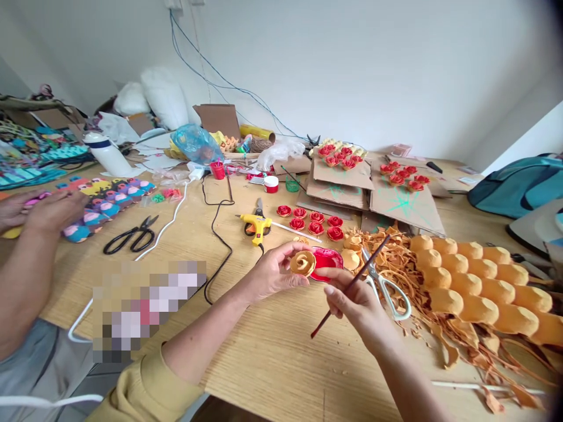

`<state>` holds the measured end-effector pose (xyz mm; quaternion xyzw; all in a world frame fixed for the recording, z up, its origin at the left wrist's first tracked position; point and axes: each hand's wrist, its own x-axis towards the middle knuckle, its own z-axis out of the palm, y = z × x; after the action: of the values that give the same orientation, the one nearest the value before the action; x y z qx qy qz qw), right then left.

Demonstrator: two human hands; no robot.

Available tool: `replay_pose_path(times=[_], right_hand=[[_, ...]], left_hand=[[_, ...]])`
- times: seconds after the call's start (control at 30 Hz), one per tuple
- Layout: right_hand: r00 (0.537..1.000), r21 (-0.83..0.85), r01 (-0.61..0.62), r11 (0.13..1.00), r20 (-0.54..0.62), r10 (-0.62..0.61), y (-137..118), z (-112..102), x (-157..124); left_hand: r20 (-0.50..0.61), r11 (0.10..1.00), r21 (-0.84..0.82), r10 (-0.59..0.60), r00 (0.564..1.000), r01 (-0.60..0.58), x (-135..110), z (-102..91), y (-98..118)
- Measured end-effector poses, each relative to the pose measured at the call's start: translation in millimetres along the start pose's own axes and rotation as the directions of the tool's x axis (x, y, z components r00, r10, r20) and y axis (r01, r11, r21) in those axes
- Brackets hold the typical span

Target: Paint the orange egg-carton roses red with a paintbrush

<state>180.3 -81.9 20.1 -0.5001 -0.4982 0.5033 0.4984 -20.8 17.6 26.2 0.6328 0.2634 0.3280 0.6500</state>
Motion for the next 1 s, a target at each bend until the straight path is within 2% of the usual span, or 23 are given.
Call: replay_pose_path(times=[0.1, 0.23, 0.4, 0.57, 0.73, 0.77, 0.8, 0.83, 1.0], right_hand=[[0.998, -0.027, -0.042, 0.999, 0.049, 0.043, 4.9, 12.7, -0.7], [1.0, -0.049, -0.007, 0.999, -0.015, 0.006, 8.1, 20.8, -2.0], [0.995, -0.077, 0.031, 0.997, -0.091, -0.038, 1.2, 6.6, -5.3], [0.965, -0.119, 0.071, 0.99, -0.242, -0.098, -12.3, -30.9, -7.7], [0.89, -0.248, 0.065, 0.966, -0.424, -0.169, -34.8, -85.9, -15.7], [0.881, -0.313, 0.042, 0.949, -0.436, -0.183, -40.1, -97.9, -17.1], [0.885, -0.475, -0.031, 0.88, -0.422, -0.196, -45.2, -109.6, -17.8], [0.88, -0.532, -0.065, 0.844, -0.429, -0.203, -49.7, -120.6, -17.6], [0.883, -0.684, -0.215, 0.697, -0.441, -0.16, -58.3, -157.7, 1.8]], left_hand=[[0.006, 0.998, 0.047, 0.032, 0.999, -0.032, -2.1, 5.0, 3.3], [0.038, 0.996, 0.064, 0.058, 0.998, -0.061, -2.7, 8.1, 1.8], [0.06, 0.997, 0.059, 0.042, 0.997, -0.046, -2.6, 6.8, 0.6], [0.063, 0.996, 0.071, 0.052, 0.997, -0.057, 0.1, 2.3, -1.4], [0.109, 0.998, 0.043, 0.039, 0.993, -0.044, 4.2, 3.3, -12.4], [0.138, 0.999, 0.036, 0.028, 0.99, -0.033, 4.5, 5.3, -15.9], [0.166, 0.999, 0.033, 0.024, 0.986, -0.029, 4.5, 7.9, -19.5], [0.201, 0.999, 0.044, 0.016, 0.98, -0.025, 4.1, 11.0, -23.0], [0.323, 0.989, 0.149, -0.042, 0.945, -0.007, -1.5, 25.8, -35.2]])
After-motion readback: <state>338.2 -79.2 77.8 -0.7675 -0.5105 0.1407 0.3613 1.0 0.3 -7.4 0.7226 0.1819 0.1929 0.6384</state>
